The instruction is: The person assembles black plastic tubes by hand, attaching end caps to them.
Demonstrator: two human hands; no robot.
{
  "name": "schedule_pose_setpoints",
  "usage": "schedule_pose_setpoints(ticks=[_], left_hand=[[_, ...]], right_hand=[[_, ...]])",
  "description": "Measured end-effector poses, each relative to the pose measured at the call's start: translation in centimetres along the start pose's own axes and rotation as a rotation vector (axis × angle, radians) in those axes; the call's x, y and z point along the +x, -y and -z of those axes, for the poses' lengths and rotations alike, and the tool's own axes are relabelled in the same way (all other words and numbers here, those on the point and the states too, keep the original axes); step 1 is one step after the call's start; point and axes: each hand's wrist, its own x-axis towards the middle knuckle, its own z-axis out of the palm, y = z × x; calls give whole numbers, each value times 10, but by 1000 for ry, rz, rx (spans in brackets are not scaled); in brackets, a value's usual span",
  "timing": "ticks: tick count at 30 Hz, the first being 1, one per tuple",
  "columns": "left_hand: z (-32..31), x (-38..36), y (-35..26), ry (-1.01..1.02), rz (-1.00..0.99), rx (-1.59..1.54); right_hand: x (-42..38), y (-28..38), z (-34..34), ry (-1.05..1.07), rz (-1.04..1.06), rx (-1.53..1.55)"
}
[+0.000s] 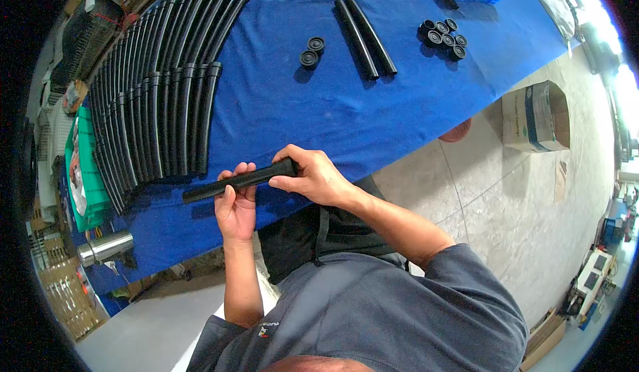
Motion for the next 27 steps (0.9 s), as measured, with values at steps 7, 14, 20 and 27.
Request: schedule_pose_setpoints(ticks=[7,14,20,27], left_hand=[[1,-1,0,3,-7,-12],[0,0,-1,1,-3,5],[1,-2,-1,-7,-7,23],[9,1,0,78,-14,10]], right_hand=[[-1,3,0,-44,137,-68],[2,0,-2,-43,161,-138],[1,1,-2,3,73,-74],[0,4,5,40,73,-39]])
